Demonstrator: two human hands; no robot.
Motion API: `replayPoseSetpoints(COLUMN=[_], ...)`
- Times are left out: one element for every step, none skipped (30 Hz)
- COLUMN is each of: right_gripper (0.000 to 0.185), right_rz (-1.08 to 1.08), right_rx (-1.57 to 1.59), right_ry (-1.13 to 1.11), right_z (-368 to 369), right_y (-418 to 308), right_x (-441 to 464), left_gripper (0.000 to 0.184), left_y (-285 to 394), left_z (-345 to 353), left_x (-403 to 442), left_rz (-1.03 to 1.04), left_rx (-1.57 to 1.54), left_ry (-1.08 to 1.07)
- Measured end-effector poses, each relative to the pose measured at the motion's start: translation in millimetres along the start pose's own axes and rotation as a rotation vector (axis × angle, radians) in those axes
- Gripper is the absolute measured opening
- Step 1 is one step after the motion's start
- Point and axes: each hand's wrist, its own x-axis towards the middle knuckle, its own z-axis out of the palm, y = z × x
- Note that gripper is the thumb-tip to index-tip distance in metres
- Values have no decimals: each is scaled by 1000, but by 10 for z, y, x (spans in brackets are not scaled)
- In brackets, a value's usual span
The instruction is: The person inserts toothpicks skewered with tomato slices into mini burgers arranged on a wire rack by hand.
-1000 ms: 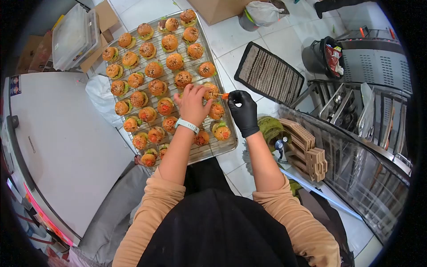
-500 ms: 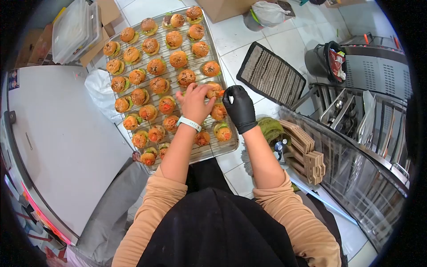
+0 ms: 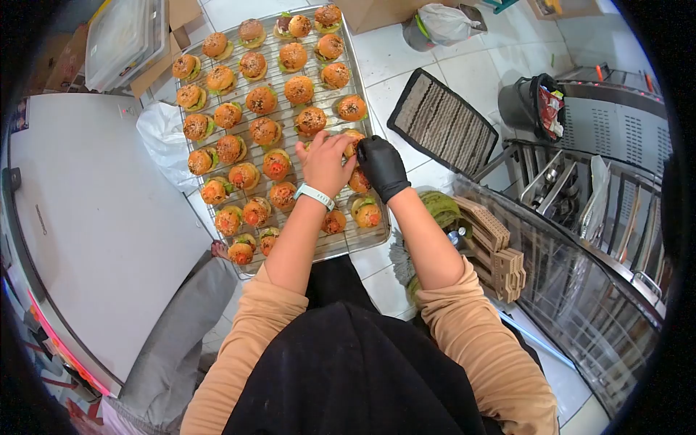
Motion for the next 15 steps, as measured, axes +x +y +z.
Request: replayPoseSetpoints(right_gripper=[15, 18, 22, 26, 29, 29, 29, 29, 29, 28, 28, 26, 25, 22, 19], right_rz=[5, 69, 134, 198, 237, 248, 257, 300, 297, 288, 271, 229, 180, 125, 63], right_rx=[42, 115, 190, 263, 332, 328, 322, 341, 306, 297, 295, 332, 379, 389, 396], right_ry=[-3, 35, 71, 106, 85, 119, 155, 170, 190, 210, 227, 253, 274, 263, 265], right_z=[-25, -53, -87, -157, -286, -353, -415, -539, -581, -693, -816, -868, -892, -947, -962], right_y=[-6, -20, -44, -89, -118, -122, -139, -236, -263, -411, -609, -793, -1031, -1336, -1701], right_x=[4, -4, -42, -73, -108, -146, -174, -193, -207, -184, -137, -80, 3, 116, 241], left_gripper=[36, 36, 37, 39, 41, 44, 46, 48, 50, 54, 53, 53, 52, 51, 49], left_y=[-1, -3, -6, -3, 7, 14, 16, 13, 3, -53, -92, -147, -231, -323, -445], left_z=[-1, -6, -15, -42, -83, -134, -205, -284, -384, -419, -526, -660, -818, -907, -980], left_x=[2, -1, -15, -31, -48, -68, -95, -141, -207, -315, -441, -600, -785, -987, -1205], left_rz=[0, -1, -3, -1, 1, 3, -10, -25, -44, -42, -62, -91, -126, -163, -205], left_rx=[-6, -11, -16, -30, -44, -59, -81, -104, -126, -114, -128, -134, -131, -153, -174], left_ry=[1, 1, 0, 0, 4, 9, 8, 9, 15, 93, 104, 121, 144, 174, 207])
